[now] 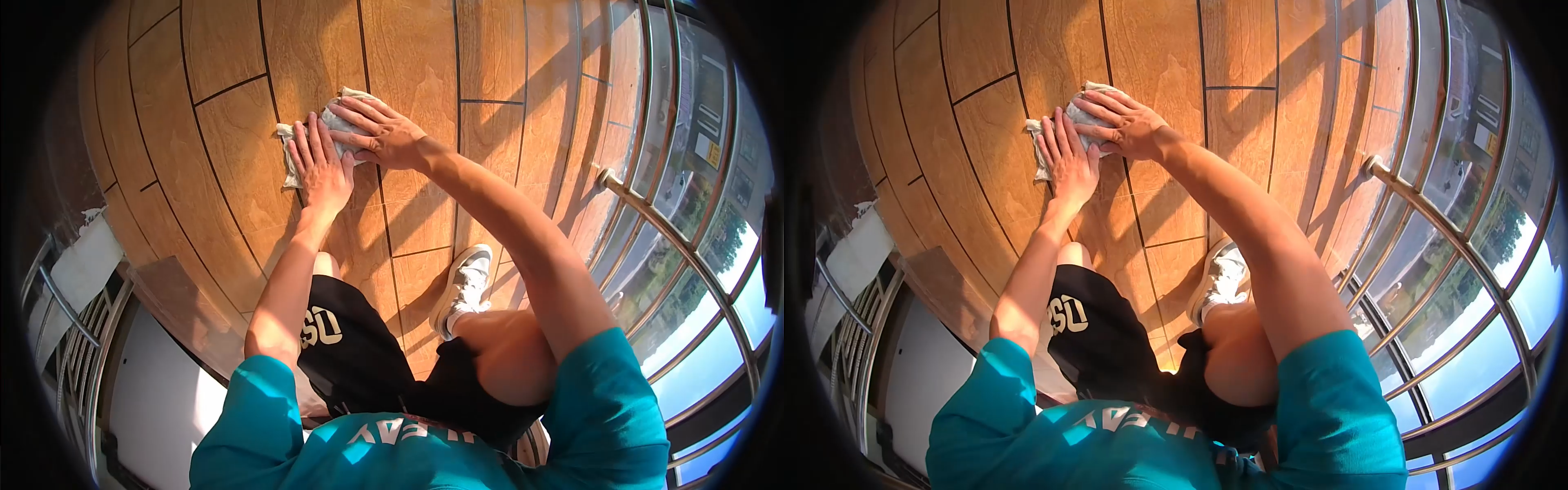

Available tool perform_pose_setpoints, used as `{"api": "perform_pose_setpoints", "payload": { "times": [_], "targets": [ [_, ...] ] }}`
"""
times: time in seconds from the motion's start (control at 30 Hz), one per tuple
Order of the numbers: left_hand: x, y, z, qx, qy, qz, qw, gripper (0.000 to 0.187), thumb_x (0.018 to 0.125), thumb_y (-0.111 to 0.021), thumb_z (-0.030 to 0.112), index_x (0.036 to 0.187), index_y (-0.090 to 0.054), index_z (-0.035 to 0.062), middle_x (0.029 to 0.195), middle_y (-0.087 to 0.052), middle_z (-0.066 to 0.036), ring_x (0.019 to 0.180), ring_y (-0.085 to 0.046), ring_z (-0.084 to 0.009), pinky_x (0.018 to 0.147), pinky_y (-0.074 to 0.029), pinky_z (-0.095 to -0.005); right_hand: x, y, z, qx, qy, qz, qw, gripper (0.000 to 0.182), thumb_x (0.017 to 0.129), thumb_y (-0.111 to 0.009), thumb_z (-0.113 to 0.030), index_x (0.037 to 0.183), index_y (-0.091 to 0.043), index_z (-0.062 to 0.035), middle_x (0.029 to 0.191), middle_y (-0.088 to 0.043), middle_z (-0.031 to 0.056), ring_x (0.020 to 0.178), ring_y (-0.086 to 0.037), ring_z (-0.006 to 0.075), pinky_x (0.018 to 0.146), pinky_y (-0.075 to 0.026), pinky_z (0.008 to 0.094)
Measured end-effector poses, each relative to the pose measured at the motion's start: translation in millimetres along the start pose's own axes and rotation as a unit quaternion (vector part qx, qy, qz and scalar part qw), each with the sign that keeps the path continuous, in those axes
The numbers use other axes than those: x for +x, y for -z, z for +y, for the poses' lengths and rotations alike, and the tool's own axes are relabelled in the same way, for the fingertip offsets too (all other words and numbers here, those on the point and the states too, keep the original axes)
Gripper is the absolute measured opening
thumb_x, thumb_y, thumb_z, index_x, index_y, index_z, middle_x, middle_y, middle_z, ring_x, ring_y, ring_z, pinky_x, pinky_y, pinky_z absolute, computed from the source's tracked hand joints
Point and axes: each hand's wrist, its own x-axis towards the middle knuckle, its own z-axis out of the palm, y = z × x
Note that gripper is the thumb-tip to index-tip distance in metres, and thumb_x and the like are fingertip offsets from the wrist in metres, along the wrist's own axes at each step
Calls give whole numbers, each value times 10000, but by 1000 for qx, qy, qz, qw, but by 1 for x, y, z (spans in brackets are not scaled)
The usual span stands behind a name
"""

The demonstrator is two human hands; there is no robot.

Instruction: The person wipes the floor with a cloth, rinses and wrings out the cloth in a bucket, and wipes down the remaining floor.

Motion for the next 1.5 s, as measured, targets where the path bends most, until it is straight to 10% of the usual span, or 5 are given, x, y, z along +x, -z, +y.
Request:
{"api": "perform_pose_setpoints", "payload": {
  "times": [0.47, 0.87, 1.1, 1.27, 1.5],
  "targets": [
    [-99, -80, 152, 42, -111, -115, 986, 788, 966, -607, 327, 1556, -292, -88, 1691, -178, -206, 1569, -126, -427, 1261, -126, -566, -244, -24, -37, 46, -128, 62, 989, 682, 849, -716, -347, 1497, -516, -271, 1625, -392, 107, 1514, -342, 310, 1268, -251, 464],
    [210, -109, 187, 47, -254, 97, 961, 686, 1048, -471, 397, 1655, -218, 200, 1722, -140, -119, 1581, -111, -373, 1275, -64, -542, -194, 50, 177, -135, -228, 210, 941, 611, 1043, -493, -427, 1618, -305, -344, 1700, -211, 120, 1569, -177, 325, 1277, -159, 467],
    [38, -96, 227, 101, -242, -84, 961, 776, 992, -530, 317, 1598, -219, -56, 1710, -153, -162, 1584, -83, -395, 1268, -89, -570, -285, 7, 37, -14, -282, 148, 948, 661, 946, -614, -344, 1573, -407, -310, 1687, -249, 146, 1576, -187, 316, 1288, -130, 485],
    [-53, -133, 244, 25, -303, -154, 940, 828, 934, -630, 353, 1573, -279, -38, 1690, -210, -169, 1570, -137, -411, 1262, -122, -580, -370, -20, -36, 69, -328, 99, 937, 714, 917, -666, -378, 1577, -415, -281, 1668, -299, 129, 1565, -222, 315, 1288, -148, 481],
    [113, -149, 301, 15, -328, -69, 942, 727, 1021, -526, 490, 1643, -257, 227, 1723, -165, -32, 1595, -86, -265, 1302, -74, -470, -364, 35, 105, -20, -339, 167, 926, 673, 995, -590, -461, 1601, -357, -285, 1701, -195, 139, 1573, -166, 330, 1285, -160, 441]
  ]
}}
